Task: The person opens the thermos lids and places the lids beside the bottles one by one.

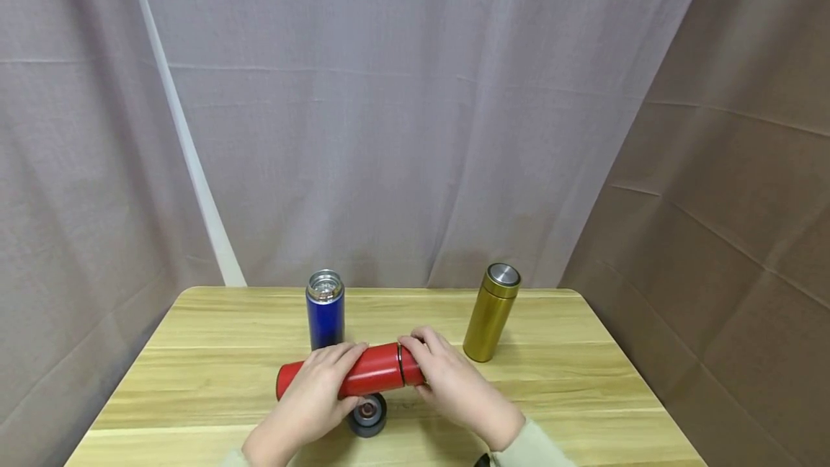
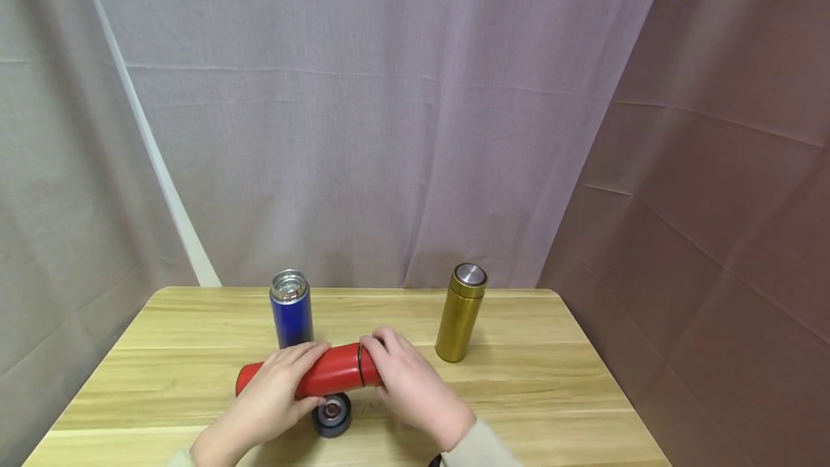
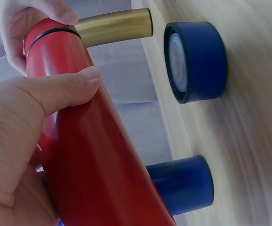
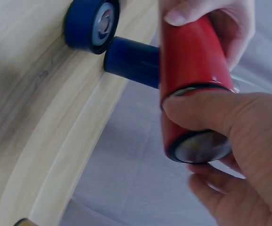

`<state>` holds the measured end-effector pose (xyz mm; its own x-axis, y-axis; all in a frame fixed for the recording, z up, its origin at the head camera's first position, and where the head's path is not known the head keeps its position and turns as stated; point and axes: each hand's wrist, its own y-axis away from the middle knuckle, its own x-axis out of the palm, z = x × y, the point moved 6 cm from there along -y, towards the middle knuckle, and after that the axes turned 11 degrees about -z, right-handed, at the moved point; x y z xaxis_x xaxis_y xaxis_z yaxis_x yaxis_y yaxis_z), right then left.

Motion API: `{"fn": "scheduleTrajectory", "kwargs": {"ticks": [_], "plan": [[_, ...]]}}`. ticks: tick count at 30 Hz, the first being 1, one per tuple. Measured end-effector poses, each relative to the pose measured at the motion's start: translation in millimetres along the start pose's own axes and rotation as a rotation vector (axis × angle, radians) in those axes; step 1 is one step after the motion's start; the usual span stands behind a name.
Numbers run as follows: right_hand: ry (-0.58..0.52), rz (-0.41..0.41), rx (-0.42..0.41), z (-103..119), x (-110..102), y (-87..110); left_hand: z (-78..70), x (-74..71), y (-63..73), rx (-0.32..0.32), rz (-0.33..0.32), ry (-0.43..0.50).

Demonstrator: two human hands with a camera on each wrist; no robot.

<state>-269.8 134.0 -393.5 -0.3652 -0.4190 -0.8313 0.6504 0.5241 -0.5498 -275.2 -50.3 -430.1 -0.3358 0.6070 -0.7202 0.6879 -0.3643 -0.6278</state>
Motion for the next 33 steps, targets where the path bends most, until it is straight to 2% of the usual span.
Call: {"fn": "scheduleTrajectory", "kwargs": {"ticks": [8,11,13,16,19,22,27,33], "plan": [[0.109,-0.128,-0.095,2,-3,0.3,1.6,-5.6,-6.2,-0.061,0.051,0.033],[0.13,-0.168,-0.095,-3,-5,0.9,4.1,-6.7,-6.2,-0.109,0.083,0.055],[0.114,-0.184,-0.043,-11,-6,2.0,7.4,-7.1,-5.4,-0.151,0.093,0.065],[0.033,-0.182,0.1,-29,-6,5.8,13.5,-7.5,-3.4,-0.213,0.085,0.062],[-0.076,-0.133,0.254,-45,0,13.5,17.0,-7.4,-3.4,-0.255,0.062,0.065],[-0.148,-0.082,0.363,-58,10,22.5,17.2,-7.3,-6.3,-0.283,0.04,0.088],[-0.206,-0.058,0.445,-68,22,32.8,11.0,-9.8,-17.0,-0.3,-0.013,0.139],[-0.248,-0.041,0.463,-68,33,41.2,3.2,-7.5,-32.4,-0.288,-0.114,0.191]]}}
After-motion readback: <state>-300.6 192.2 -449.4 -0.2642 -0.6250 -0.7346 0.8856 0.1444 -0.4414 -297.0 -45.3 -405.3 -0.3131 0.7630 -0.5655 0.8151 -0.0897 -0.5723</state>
